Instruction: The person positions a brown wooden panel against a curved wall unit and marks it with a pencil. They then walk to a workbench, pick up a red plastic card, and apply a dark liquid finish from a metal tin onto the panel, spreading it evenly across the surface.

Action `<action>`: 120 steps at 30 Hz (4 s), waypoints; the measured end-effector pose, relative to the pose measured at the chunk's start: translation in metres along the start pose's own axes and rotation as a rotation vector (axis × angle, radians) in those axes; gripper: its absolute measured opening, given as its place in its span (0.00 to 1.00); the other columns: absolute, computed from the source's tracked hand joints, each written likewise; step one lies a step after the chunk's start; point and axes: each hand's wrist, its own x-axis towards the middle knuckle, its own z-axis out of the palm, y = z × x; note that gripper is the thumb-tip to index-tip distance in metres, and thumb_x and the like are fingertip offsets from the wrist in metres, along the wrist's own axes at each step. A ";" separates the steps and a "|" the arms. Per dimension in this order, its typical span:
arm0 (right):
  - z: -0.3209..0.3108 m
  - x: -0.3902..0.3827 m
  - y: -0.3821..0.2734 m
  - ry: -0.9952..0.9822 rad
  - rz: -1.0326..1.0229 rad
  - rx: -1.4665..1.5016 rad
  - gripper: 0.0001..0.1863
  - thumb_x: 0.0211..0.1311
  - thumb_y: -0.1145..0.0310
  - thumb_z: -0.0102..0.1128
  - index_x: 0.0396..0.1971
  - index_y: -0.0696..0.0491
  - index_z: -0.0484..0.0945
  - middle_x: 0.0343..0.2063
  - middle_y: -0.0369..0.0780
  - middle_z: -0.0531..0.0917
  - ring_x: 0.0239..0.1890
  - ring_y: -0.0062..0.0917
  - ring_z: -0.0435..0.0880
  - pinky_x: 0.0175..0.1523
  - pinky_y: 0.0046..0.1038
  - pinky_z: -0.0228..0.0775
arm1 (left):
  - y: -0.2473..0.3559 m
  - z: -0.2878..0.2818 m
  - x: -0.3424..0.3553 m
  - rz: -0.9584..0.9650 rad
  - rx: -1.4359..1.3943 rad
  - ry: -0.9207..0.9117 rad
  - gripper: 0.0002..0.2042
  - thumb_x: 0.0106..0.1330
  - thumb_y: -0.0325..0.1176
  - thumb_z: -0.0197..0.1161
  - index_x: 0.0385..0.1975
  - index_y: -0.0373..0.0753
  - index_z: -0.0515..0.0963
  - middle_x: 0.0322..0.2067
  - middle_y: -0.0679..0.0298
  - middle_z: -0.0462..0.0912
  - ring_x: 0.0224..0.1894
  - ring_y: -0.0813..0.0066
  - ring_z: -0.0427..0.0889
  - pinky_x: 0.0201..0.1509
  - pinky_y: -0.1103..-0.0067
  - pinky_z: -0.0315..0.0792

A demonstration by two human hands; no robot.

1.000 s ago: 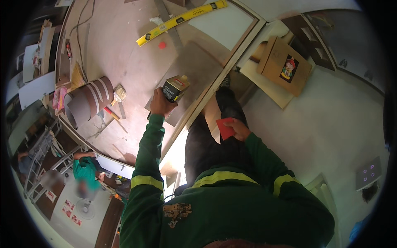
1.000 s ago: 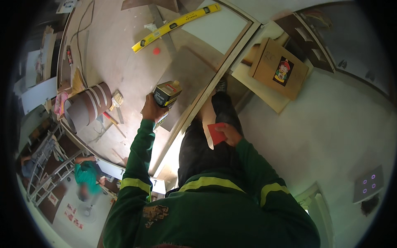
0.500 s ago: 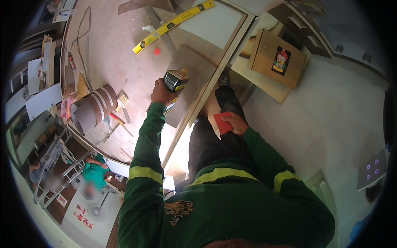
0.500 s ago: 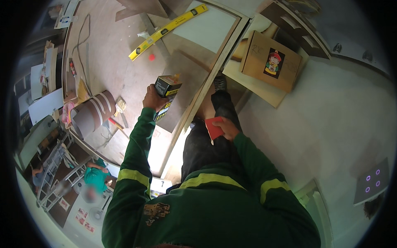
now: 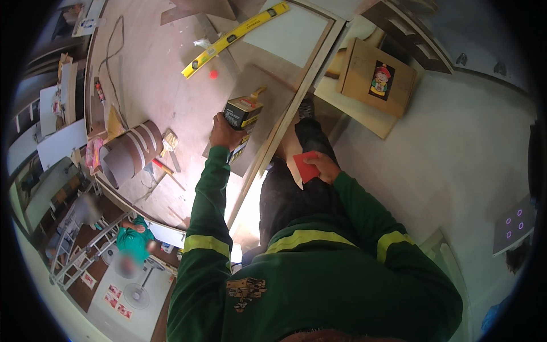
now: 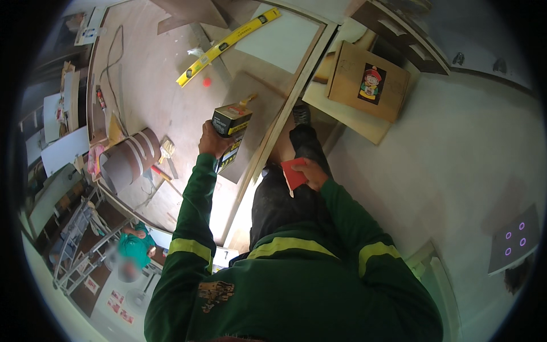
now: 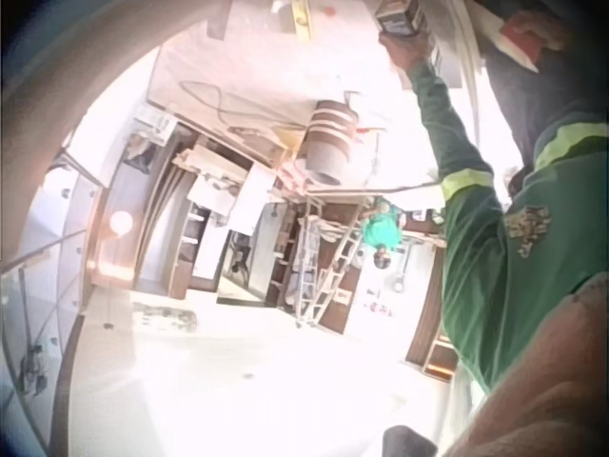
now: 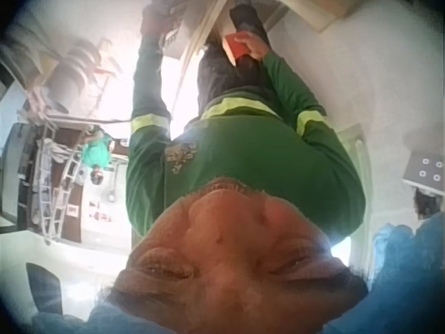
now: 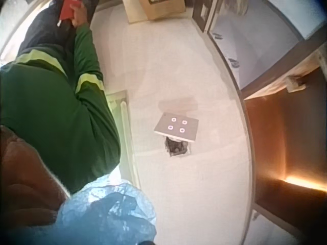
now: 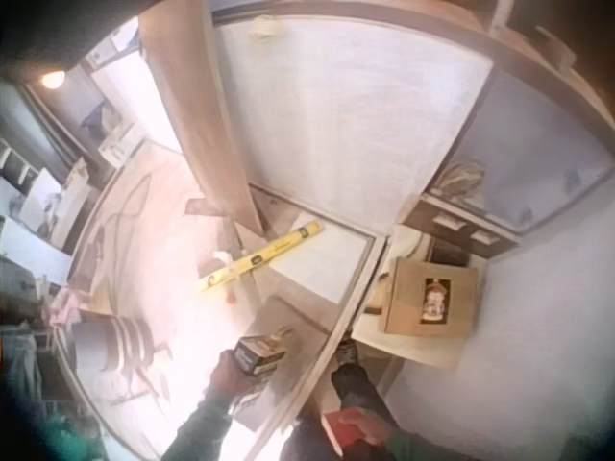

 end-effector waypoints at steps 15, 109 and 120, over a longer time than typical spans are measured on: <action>0.026 0.015 0.021 0.064 0.074 -0.298 0.17 0.71 0.72 0.66 0.57 0.55 0.78 0.50 0.41 0.85 0.51 0.28 0.87 0.57 0.34 0.82 | -0.150 0.039 -0.096 -0.355 0.017 -0.111 0.45 0.41 0.46 0.85 0.57 0.36 0.65 0.56 0.49 0.76 0.55 0.45 0.85 0.57 0.58 0.82; 0.219 0.340 0.000 0.564 -1.198 -2.010 0.11 0.72 0.70 0.57 0.50 0.55 0.81 0.45 0.44 0.82 0.50 0.39 0.83 0.51 0.38 0.83 | -0.363 0.183 0.018 0.220 -0.163 0.464 0.32 0.67 0.26 0.68 0.73 0.46 0.71 0.67 0.54 0.74 0.68 0.48 0.72 0.72 0.59 0.69; 0.234 0.343 0.030 0.508 -1.113 -2.318 0.11 0.70 0.69 0.57 0.49 0.53 0.81 0.45 0.41 0.82 0.52 0.36 0.83 0.54 0.39 0.81 | -0.300 0.165 0.127 0.122 -0.013 0.187 0.46 0.53 0.24 0.79 0.74 0.65 0.68 0.69 0.67 0.68 0.65 0.52 0.73 0.62 0.63 0.84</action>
